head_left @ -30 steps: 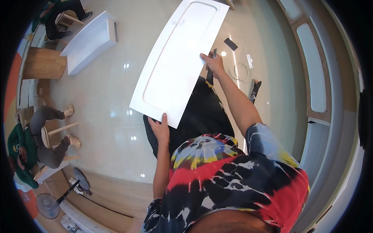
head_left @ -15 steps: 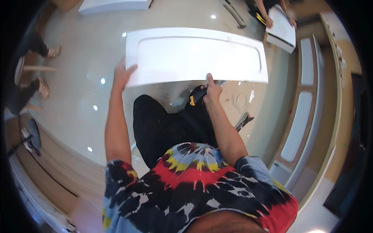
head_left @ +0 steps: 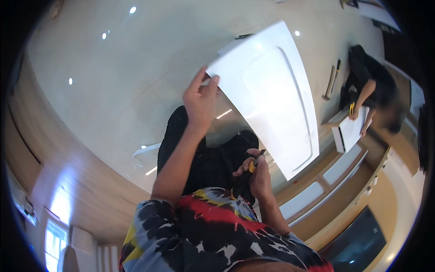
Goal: The person kneels on the floor and uses a utility knife to trim protective film from the edges of a white cabinet door. They then use a sanding block to smooth the surface of the door.
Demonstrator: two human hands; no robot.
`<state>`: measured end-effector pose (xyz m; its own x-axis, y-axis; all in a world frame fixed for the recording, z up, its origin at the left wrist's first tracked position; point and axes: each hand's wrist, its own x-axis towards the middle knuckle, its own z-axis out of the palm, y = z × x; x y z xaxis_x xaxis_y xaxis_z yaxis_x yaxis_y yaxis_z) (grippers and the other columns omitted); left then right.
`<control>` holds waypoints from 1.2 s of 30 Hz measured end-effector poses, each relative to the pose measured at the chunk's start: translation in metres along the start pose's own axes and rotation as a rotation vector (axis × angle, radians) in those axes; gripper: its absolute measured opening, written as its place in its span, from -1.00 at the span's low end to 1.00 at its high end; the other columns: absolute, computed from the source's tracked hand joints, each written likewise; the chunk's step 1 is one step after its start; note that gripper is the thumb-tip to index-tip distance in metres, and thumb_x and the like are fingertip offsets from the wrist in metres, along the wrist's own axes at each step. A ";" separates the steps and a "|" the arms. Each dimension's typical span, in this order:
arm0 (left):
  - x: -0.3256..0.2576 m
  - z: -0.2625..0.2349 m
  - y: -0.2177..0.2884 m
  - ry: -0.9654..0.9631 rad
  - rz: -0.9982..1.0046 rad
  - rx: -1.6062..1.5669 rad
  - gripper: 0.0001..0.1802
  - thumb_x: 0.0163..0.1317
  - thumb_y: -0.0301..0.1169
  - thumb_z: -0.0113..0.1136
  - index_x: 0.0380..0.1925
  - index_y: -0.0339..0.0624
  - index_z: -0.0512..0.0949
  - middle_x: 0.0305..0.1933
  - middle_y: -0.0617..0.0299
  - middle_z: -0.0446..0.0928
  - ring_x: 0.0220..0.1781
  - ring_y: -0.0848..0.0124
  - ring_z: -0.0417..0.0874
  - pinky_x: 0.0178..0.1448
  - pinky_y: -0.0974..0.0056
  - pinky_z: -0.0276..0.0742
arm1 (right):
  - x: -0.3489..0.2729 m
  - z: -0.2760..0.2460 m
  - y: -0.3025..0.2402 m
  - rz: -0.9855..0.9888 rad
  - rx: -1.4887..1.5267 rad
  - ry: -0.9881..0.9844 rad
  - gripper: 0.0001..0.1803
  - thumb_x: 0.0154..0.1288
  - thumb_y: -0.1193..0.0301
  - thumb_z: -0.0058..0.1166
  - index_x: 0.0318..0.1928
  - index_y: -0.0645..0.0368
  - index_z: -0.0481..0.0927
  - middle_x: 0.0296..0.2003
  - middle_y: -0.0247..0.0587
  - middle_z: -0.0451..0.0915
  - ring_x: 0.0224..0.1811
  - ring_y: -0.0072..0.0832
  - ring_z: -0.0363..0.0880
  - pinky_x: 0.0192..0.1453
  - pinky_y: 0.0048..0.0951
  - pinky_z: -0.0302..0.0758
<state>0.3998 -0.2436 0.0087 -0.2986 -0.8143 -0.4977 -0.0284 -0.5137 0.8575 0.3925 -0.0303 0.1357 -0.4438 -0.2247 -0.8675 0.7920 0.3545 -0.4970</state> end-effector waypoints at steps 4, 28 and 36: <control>-0.013 0.014 -0.006 0.122 -0.072 -0.179 -0.70 0.28 -0.57 0.30 0.01 -0.43 0.59 -0.15 0.12 0.65 -0.34 0.50 0.65 -0.28 0.38 0.65 | 0.018 0.027 -0.066 -0.014 -0.246 -0.249 -0.51 0.61 0.07 -0.35 0.16 0.25 0.33 -0.37 -0.23 0.45 -0.32 -0.37 0.62 -0.18 -0.28 0.64; 0.014 -0.008 0.024 -0.089 -0.291 -0.144 -0.84 0.34 -0.46 0.26 -0.22 -0.38 0.63 -0.42 0.26 0.61 -0.39 0.63 0.53 -0.29 0.45 0.46 | 0.125 0.161 -0.153 -0.689 -1.637 -0.244 -0.86 0.44 0.47 -0.01 -0.19 0.32 0.52 -0.42 0.14 0.62 -0.40 0.07 0.63 -0.32 -0.09 0.53; 0.015 -0.009 0.025 -0.085 -0.231 -0.104 -0.85 0.35 -0.47 0.25 -0.22 -0.39 0.63 -0.44 0.31 0.59 -0.39 0.66 0.53 -0.31 0.48 0.45 | 0.123 0.165 -0.158 -0.654 -1.734 -0.273 -0.86 0.43 0.45 0.01 -0.22 0.30 0.50 -0.46 0.12 0.61 -0.43 0.05 0.62 -0.37 -0.10 0.52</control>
<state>0.4034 -0.2708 0.0218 -0.3744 -0.6491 -0.6622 -0.0084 -0.7117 0.7024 0.2822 -0.2640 0.1109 -0.2520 -0.7464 -0.6160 -0.7828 0.5314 -0.3237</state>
